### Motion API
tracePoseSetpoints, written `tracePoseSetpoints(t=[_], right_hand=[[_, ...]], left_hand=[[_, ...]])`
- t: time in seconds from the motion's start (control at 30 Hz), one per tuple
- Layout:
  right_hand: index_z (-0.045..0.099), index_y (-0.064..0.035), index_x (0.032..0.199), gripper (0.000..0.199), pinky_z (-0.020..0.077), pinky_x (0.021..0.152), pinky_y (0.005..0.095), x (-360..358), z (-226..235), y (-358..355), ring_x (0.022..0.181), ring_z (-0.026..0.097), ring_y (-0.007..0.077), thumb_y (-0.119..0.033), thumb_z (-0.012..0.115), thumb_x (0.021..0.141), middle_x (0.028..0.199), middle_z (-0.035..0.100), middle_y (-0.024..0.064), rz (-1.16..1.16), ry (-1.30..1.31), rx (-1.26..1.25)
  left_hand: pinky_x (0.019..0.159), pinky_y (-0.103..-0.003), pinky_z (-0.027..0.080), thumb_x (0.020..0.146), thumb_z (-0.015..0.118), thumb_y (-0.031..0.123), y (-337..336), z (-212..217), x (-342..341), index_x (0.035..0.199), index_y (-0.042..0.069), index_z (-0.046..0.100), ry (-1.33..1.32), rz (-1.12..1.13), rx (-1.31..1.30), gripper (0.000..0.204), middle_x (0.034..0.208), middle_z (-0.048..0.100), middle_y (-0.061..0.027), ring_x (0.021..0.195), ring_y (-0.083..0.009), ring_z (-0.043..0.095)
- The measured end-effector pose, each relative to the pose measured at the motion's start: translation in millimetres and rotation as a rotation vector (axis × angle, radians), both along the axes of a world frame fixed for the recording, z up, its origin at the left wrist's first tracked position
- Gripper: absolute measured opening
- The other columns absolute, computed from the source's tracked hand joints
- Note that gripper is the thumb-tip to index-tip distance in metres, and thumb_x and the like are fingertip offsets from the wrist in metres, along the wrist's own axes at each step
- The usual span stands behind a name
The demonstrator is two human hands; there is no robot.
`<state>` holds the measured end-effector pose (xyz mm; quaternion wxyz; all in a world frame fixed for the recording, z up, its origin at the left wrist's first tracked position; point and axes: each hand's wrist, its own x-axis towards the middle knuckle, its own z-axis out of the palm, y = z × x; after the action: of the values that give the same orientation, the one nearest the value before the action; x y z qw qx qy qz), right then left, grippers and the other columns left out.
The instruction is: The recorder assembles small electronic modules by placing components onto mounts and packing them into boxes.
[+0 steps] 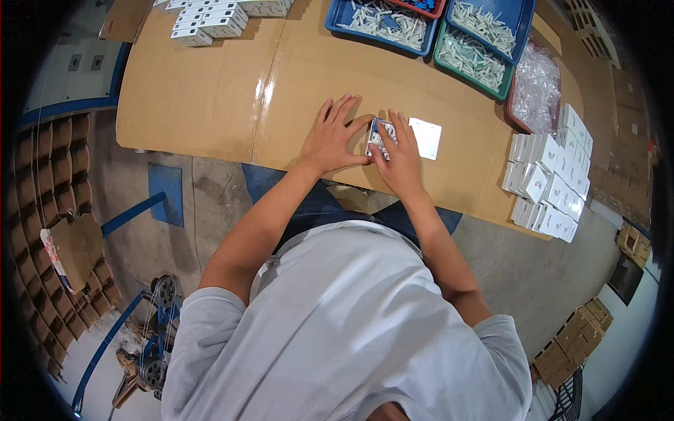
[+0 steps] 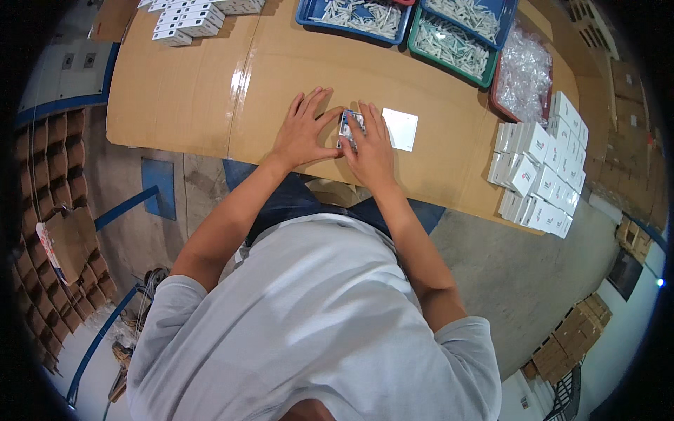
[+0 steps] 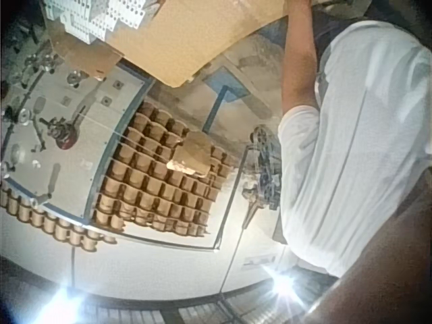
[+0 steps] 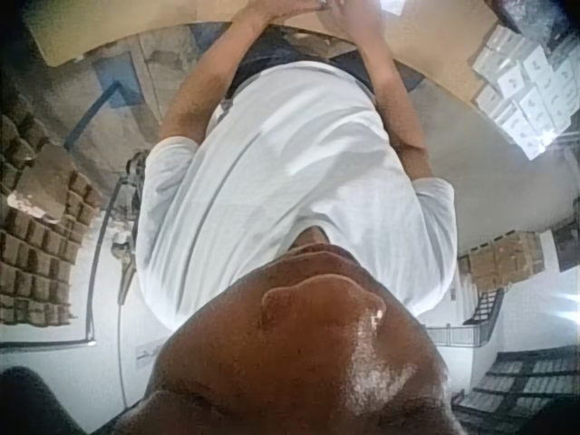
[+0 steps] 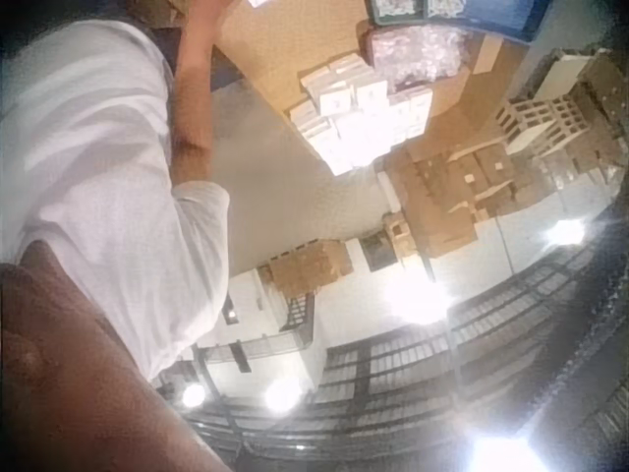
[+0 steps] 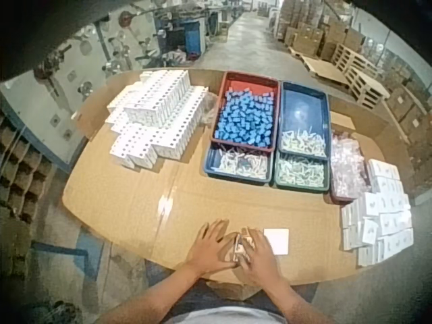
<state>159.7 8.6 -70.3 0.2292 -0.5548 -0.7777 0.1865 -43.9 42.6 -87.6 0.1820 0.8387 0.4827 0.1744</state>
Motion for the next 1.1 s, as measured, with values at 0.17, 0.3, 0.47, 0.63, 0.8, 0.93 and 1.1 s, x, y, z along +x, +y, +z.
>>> tracePoseSetpoints(t=[0.17, 0.3, 0.47, 0.63, 0.8, 0.93, 1.1], right_hand=[[0.058, -0.0081, 0.146, 0.053, 0.0254, 0.121, 0.0559, -5, 9, -6, 0.153, 0.027, 0.0435, -0.029, 0.065, 0.098, 0.165, 0.031, 0.0208, -0.002, -0.301, 0.025], [0.059, -0.0055, 0.141, 0.052, 0.0302, 0.118, 0.0543, 10, 14, -3, 0.147, 0.035, 0.0441, -0.024, 0.070, 0.094, 0.159, 0.037, 0.0239, -0.048, -0.175, 0.027], [0.064, 0.0003, 0.125, 0.049, 0.0422, 0.107, 0.0497, 67, 4, -20, 0.127, 0.052, 0.0413, -0.027, 0.079, 0.088, 0.137, 0.054, 0.0224, -0.505, -0.008, 0.062], [0.065, -0.0002, 0.109, 0.048, 0.0477, 0.098, 0.0462, 79, 1, -18, 0.112, 0.057, 0.0372, -0.034, 0.085, 0.082, 0.113, 0.059, 0.0175, -0.649, -0.088, -0.199], [0.062, 0.0008, 0.107, 0.040, 0.0509, 0.090, 0.0372, 81, -16, -13, 0.102, 0.063, 0.0274, -0.024, 0.084, 0.084, 0.107, 0.064, 0.0143, -0.702, 0.220, -0.307], [0.060, 0.0005, 0.111, 0.025, 0.0505, 0.086, 0.0272, 88, -17, -8, 0.096, 0.064, 0.0132, -0.008, 0.074, 0.092, 0.103, 0.069, 0.0082, -0.655, 0.869, -0.391], [0.059, -0.0016, 0.126, 0.030, 0.0515, 0.093, 0.0314, 97, 29, -8, 0.104, 0.066, 0.0158, -0.009, 0.064, 0.097, 0.112, 0.069, 0.0091, -0.654, 1.390, -0.250]], left_hand=[[0.126, -0.053, 0.017, 0.075, 0.073, 0.066, -2, 1, 2, 0.142, 0.023, 0.059, 0.010, -0.015, 0.019, 0.081, 0.162, 0.035, -0.0125, 0.154, -0.0315, 0.026], [0.126, -0.053, 0.017, 0.075, 0.072, 0.071, -4, 2, 2, 0.142, 0.023, 0.059, -0.003, -0.001, 0.012, 0.084, 0.161, 0.036, -0.0127, 0.154, -0.0318, 0.026], [0.127, -0.053, 0.016, 0.075, 0.071, 0.075, -3, 7, 4, 0.144, 0.022, 0.057, 0.015, -0.005, 0.002, 0.088, 0.160, 0.036, -0.0129, 0.153, -0.0317, 0.026], [0.127, -0.054, 0.016, 0.076, 0.072, 0.074, -3, 7, 2, 0.145, 0.021, 0.055, 0.031, 0.010, 0.013, 0.089, 0.161, 0.036, -0.0127, 0.154, -0.0312, 0.025], [0.126, -0.054, 0.017, 0.074, 0.079, 0.066, 0, 0, 2, 0.146, 0.018, 0.055, -0.089, 0.022, -0.018, 0.089, 0.157, 0.041, -0.0135, 0.152, -0.0330, 0.030], [0.124, -0.051, 0.023, 0.076, 0.087, 0.050, 1, 3, 0, 0.147, 0.011, 0.050, -0.343, 0.080, -0.187, 0.089, 0.151, 0.050, -0.0134, 0.147, -0.0336, 0.040], [0.115, -0.043, 0.042, 0.095, 0.071, 0.036, -22, 30, 20, 0.152, 0.006, 0.041, -1.190, 0.062, -0.779, 0.070, 0.149, 0.053, -0.0139, 0.140, -0.0289, 0.052]])
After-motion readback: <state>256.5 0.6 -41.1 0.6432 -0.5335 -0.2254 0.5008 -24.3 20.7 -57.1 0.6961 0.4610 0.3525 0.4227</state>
